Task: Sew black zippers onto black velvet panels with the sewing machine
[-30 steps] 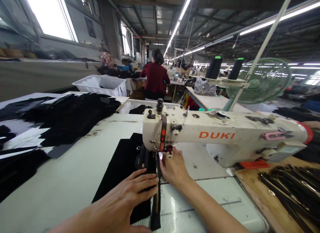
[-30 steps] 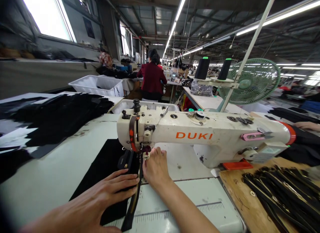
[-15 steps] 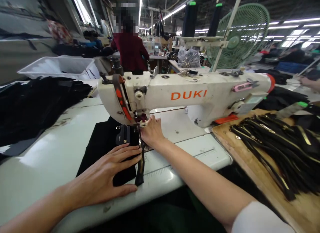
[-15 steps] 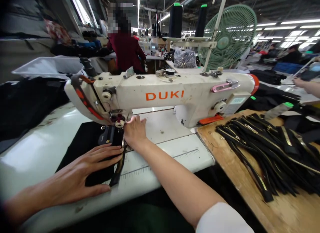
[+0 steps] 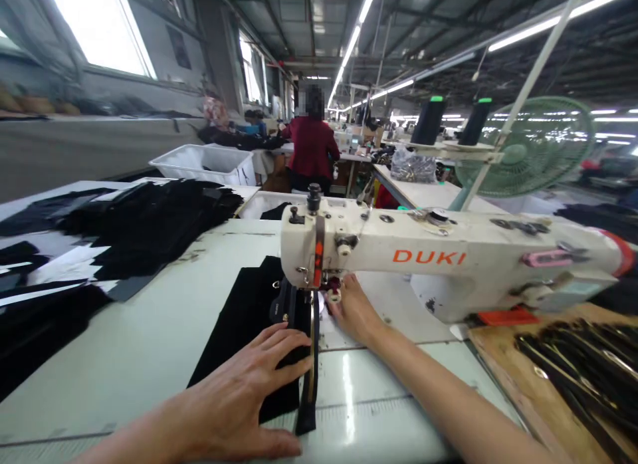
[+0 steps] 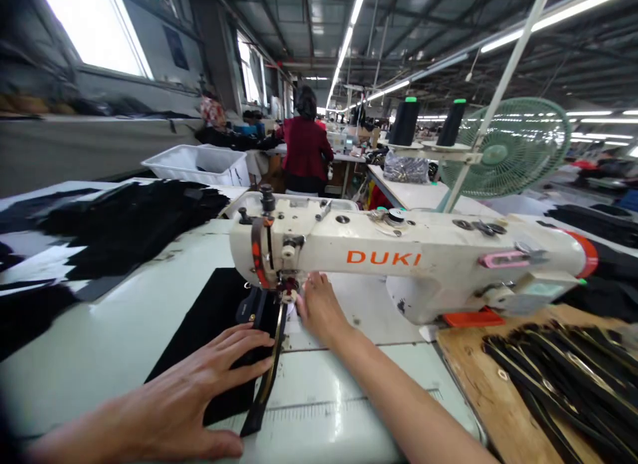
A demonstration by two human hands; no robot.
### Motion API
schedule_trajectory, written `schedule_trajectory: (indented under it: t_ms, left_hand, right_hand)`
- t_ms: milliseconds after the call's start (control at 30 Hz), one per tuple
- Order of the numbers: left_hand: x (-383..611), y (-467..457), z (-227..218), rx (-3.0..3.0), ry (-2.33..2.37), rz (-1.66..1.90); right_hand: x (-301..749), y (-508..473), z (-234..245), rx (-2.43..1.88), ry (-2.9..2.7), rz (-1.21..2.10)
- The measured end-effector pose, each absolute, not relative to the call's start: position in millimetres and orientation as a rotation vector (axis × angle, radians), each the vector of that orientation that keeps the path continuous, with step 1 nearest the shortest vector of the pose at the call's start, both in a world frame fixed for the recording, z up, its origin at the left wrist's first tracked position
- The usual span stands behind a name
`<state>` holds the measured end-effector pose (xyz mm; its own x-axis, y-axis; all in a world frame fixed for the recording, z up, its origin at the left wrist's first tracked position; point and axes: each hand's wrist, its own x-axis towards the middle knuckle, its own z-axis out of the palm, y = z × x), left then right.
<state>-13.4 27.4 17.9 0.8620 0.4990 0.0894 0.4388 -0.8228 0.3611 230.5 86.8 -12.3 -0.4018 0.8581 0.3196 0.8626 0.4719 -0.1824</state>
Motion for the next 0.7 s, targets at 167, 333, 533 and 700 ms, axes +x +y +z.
schedule_trajectory:
  t_ms: [167,333,533,700]
  left_hand:
    - [-9,25,32,2.667,0.772,0.228]
    - [-6,39,37,2.640,0.746,0.264]
    - [-11,61,26,2.720,0.741,0.330]
    - [-17,74,5,2.792,0.682,0.448]
  right_hand:
    - [232,45,-27,-1.148,-2.451,0.079]
    - [228,49,-42,-1.215,-2.383,0.031]
    - [229,51,-37,-1.134,-2.359,-0.003]
    - [236,38,-33,-1.193,-2.306,-0.078]
